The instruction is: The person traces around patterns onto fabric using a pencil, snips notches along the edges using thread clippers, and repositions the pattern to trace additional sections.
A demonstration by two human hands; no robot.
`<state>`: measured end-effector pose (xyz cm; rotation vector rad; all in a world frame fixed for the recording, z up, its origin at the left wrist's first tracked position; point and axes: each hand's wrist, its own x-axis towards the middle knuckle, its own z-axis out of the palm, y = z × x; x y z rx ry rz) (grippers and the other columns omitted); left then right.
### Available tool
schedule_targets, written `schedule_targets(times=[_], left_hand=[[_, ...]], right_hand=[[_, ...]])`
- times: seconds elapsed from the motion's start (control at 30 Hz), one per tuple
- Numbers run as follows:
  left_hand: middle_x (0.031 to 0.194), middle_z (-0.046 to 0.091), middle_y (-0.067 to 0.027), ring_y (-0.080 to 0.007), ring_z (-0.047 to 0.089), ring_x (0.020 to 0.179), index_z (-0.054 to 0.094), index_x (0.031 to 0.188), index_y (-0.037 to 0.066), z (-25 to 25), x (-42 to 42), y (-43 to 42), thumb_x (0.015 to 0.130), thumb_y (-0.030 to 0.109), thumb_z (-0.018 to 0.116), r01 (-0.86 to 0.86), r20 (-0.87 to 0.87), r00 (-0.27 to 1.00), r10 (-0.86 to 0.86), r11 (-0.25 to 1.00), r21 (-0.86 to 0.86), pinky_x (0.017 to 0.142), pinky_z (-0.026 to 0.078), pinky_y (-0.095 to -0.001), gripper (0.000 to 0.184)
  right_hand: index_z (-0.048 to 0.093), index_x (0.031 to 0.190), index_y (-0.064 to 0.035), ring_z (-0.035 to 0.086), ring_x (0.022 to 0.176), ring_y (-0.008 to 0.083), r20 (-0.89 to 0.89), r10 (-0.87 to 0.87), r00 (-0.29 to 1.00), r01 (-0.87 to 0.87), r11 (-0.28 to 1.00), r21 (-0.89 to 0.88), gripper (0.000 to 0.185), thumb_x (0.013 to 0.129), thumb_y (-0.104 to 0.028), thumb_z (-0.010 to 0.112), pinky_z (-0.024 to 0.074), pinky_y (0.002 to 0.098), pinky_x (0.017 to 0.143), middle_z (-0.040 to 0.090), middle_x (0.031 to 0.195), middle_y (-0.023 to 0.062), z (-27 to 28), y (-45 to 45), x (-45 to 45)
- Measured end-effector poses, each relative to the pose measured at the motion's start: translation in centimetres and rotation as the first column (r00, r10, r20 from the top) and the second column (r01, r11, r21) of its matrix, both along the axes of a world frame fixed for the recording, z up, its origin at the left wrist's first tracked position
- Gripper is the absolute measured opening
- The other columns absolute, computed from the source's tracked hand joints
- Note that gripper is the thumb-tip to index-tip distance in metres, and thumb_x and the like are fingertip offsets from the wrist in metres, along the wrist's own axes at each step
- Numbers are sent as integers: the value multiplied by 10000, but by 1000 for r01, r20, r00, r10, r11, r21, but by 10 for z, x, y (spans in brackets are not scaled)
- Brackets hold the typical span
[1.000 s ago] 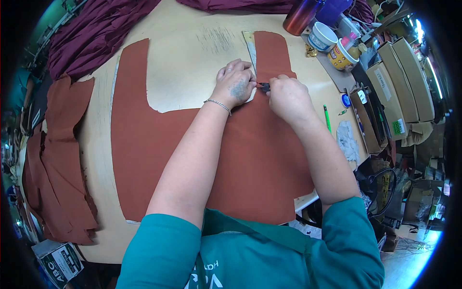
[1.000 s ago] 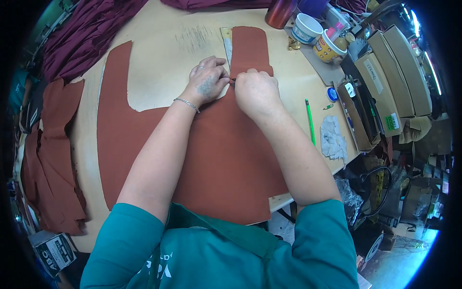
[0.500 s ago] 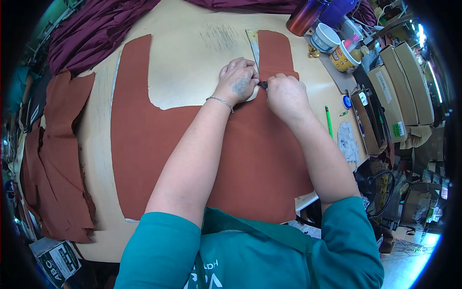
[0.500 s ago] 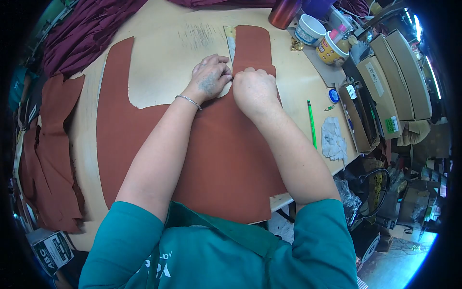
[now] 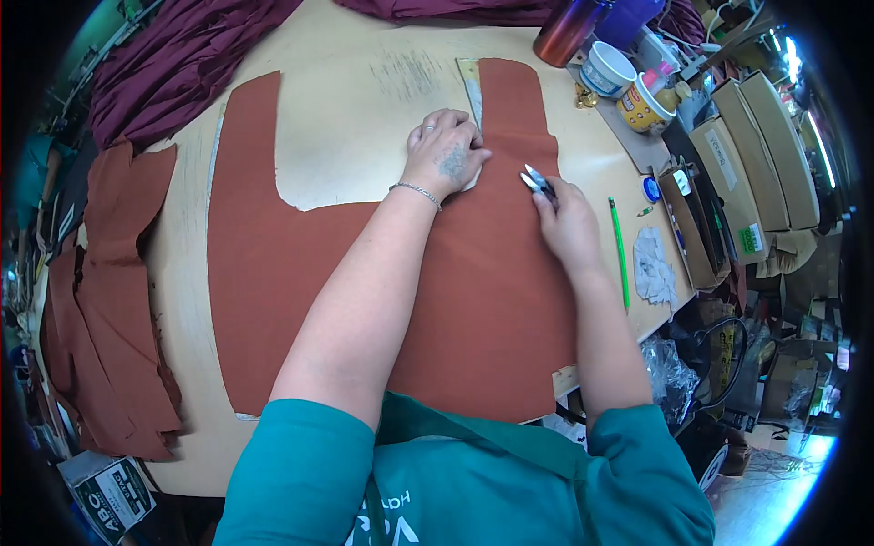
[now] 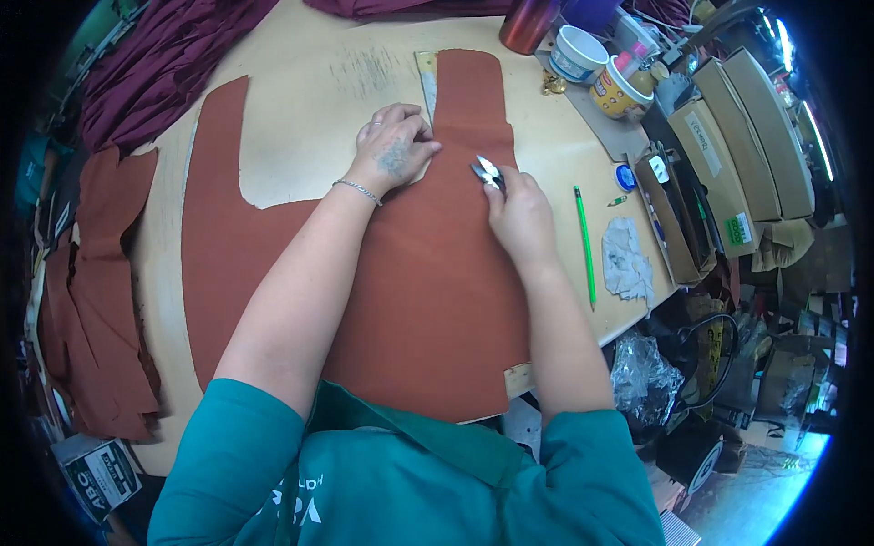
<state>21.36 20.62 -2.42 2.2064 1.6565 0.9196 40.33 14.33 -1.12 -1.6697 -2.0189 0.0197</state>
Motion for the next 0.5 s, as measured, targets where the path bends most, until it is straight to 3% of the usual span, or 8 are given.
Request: schedule_targets(times=[0.13, 0.17, 0.23, 0.3, 0.33, 0.37, 0.47, 0.5], left_hand=[[1115, 551, -62, -244, 486, 1062, 596, 926, 87, -14, -8, 19, 793, 256, 589, -6, 178, 984, 18, 998, -68, 899, 366, -304, 215], [1126, 556, -50, -199, 492, 1067, 573, 963, 64, -34, -17, 28, 847, 261, 545, 77, 609, 791, -50, 997, -19, 862, 376, -263, 231], [1159, 536, -49, -172, 467, 1107, 535, 1034, 58, 6, -38, -9, 894, 258, 482, 117, 840, 493, 227, 939, -323, 865, 358, -258, 250], [1140, 543, -74, -161, 499, 1058, 525, 1082, 53, 20, -77, -61, 904, 209, 466, 124, 929, 309, 204, 960, -252, 853, 368, -256, 244], [1195, 505, -75, -182, 447, 1146, 474, 1139, 62, 39, -95, -100, 923, 219, 411, 59, 870, 403, 283, 941, -333, 909, 333, -298, 275], [1168, 519, -88, -172, 477, 1102, 510, 1093, 18, 34, -124, -135, 921, 222, 413, 83, 901, 405, 155, 975, -205, 886, 352, -277, 284], [981, 546, -105, -187, 516, 974, 523, 972, -27, 60, -183, -271, 929, 163, 328, -147, 713, 636, 295, 954, -262, 909, 368, -311, 275], [867, 553, -89, -163, 523, 852, 534, 883, -20, 57, -197, -319, 928, 166, 318, -278, 665, 632, 399, 917, -286, 811, 394, -280, 289]], right_hand=[[507, 1001, -8, 540, 746, 335, -67, -6, 998, 14, 994, 113, 260, 798, -158, 573, 444, 418, 664, 544, 814, 160, -13, 1, -1], [512, 1002, -2, 544, 759, 337, -72, 3, 997, 7, 991, 130, 263, 802, -161, 572, 446, 415, 671, 547, 818, 164, -16, 3, 2], [514, 1004, -1, 545, 767, 336, -135, -7, 991, 24, 993, 118, 262, 805, -163, 569, 446, 415, 678, 546, 820, 165, -16, 2, 3], [522, 1031, 4, 550, 816, 345, -216, -15, 976, 27, 998, 55, 273, 820, -165, 557, 451, 402, 718, 555, 877, 184, -13, 0, 3], [522, 1043, 8, 553, 830, 342, -244, -11, 970, 30, 997, 72, 279, 824, -163, 551, 451, 394, 733, 559, 903, 188, -12, -1, 8], [522, 1055, 11, 557, 843, 339, -275, -5, 962, 30, 996, 87, 286, 828, -162, 545, 451, 386, 748, 562, 929, 191, -13, 0, 15], [514, 1101, 26, 558, 930, 313, -518, -117, 847, 134, 991, -5, 321, 840, -161, 524, 433, 355, 813, 569, 1014, 195, 4, -11, 48], [508, 1115, 30, 560, 944, 297, -371, -233, 899, 223, 972, -71, 327, 844, -152, 508, 426, 353, 823, 578, 1003, 190, 21, -20, 67]])
